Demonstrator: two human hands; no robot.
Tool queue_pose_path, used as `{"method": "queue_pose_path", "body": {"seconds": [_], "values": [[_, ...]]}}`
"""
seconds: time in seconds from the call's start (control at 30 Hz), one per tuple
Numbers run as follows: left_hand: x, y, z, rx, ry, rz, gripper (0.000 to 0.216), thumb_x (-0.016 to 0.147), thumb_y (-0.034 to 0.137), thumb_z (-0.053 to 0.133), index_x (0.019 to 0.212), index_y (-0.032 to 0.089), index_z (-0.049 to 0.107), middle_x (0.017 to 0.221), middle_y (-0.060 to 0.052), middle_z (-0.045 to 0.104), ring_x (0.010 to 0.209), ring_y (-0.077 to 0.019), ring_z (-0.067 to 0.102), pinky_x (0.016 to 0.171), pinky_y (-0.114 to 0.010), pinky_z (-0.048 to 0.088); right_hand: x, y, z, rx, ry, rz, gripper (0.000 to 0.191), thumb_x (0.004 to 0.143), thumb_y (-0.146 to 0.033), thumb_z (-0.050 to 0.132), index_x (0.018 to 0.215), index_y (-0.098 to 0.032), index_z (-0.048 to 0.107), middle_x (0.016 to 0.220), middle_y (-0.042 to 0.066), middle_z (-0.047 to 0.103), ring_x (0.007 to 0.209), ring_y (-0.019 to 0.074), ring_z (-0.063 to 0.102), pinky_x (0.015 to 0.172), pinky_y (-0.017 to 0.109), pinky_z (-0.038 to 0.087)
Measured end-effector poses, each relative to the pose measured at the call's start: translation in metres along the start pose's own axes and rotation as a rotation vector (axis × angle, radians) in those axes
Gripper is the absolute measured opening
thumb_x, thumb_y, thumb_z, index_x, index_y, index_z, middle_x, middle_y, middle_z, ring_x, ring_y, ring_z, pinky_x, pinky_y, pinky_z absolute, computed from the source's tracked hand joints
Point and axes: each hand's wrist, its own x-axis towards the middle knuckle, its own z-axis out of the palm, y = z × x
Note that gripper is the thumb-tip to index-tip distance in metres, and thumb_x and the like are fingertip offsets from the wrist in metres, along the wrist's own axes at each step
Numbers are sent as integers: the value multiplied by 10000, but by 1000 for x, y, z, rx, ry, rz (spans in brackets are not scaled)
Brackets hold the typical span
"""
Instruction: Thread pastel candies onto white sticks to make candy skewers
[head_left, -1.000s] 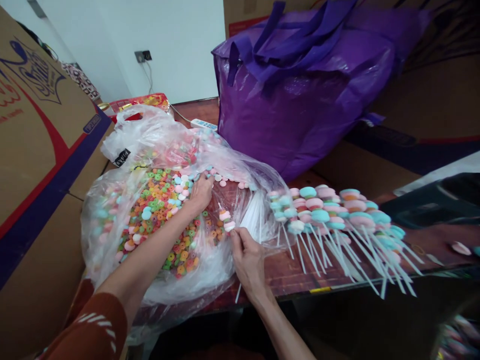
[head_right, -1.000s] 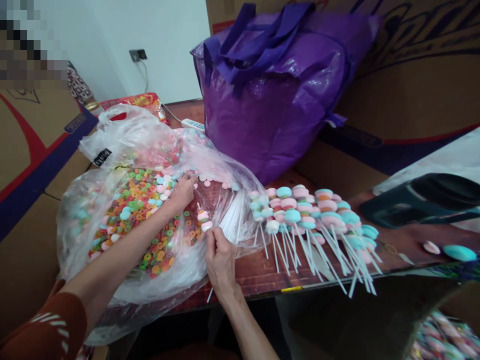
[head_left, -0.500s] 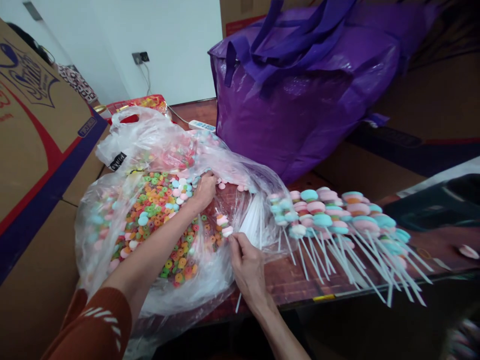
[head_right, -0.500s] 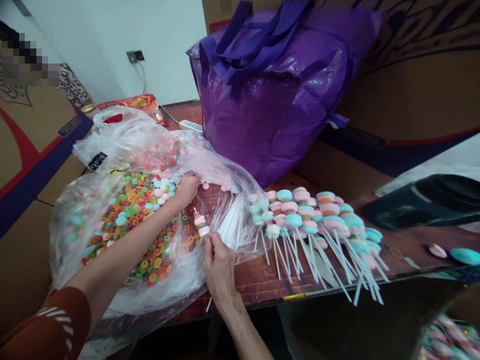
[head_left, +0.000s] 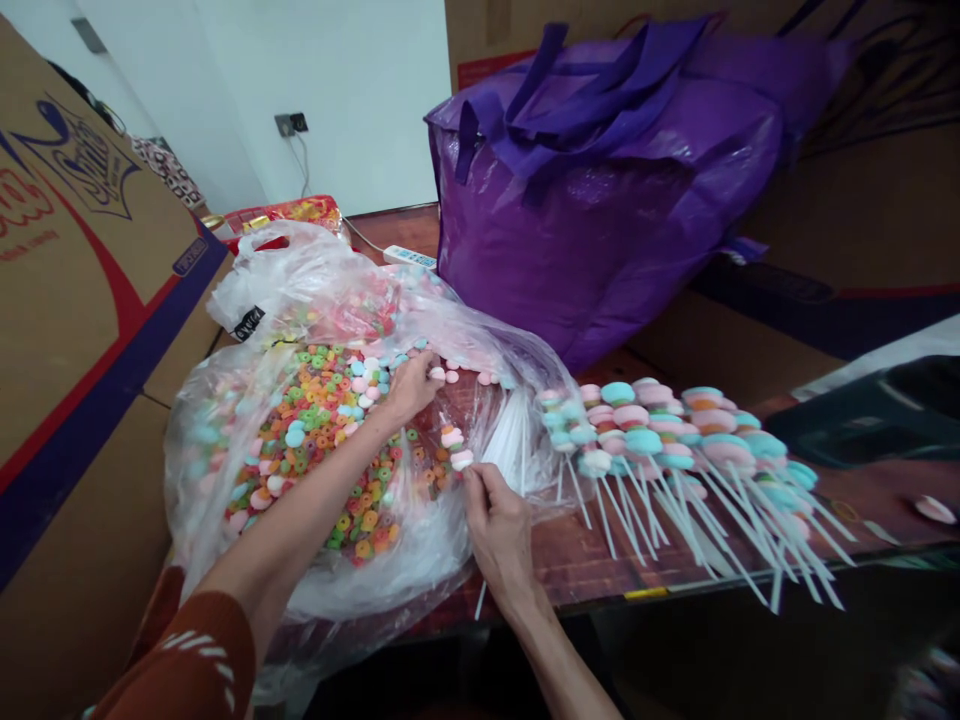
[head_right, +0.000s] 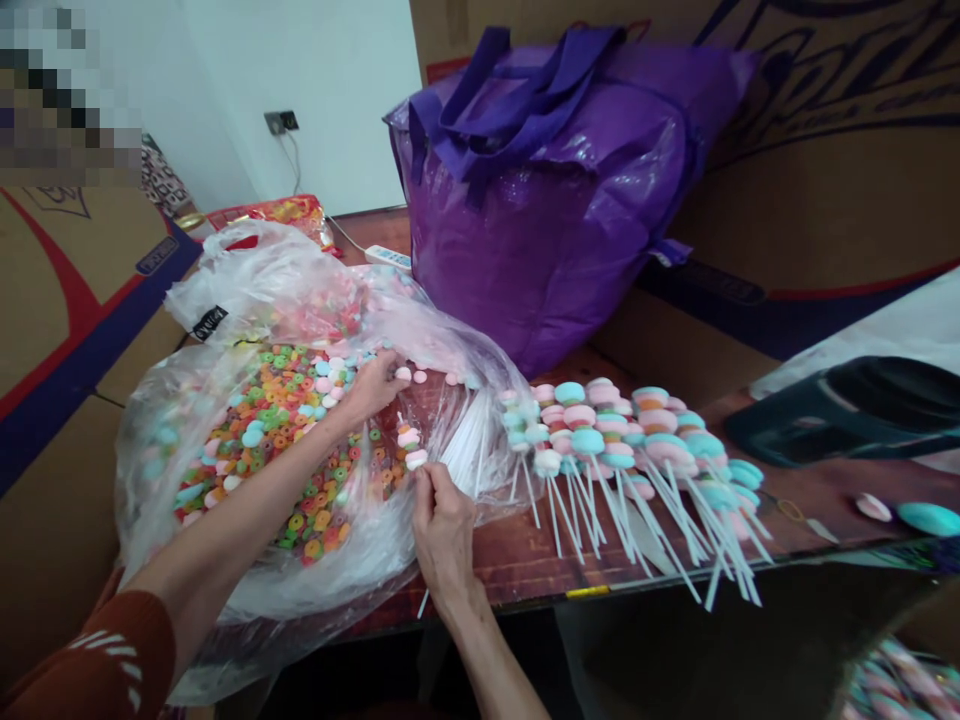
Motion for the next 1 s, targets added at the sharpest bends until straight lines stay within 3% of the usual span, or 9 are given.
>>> {"method": "queue_pose_path", "body": {"seconds": [0.13,0.3,0.83,1.0], "values": [[-30,-7,-5,-412,-75,-108,231,689,191,698,917,158,676,686,26,624,618,-126,550,659,-256,446,0,1,1,-11,-5,29,313,979,-342,425,801,-190,632,584,-28,563,498,118,490,523,218,350],[-59,-10,-9,-782,-98,-171,283,599,223,773,852,130,688,734,-4,687,668,-132,615,689,-258,483,0,-1,2,-1,-41,13,318,974,-341,418,786,-198,631,590,-29,565,507,119,491,541,219,359],[-76,-7,-3,-676,-17,-152,185,672,151,728,856,145,742,757,-10,711,669,-138,629,667,-242,482,0,1,3,-58,-60,-2,331,969,-334,412,741,-194,605,558,-36,529,484,111,455,529,233,302],[-83,0,-4,-422,45,-36,159,726,108,685,835,180,775,765,-15,700,692,-144,600,697,-251,468,0,2,3,-75,-64,6,321,967,-329,409,738,-195,591,549,-38,518,480,113,443,528,236,295]]}}
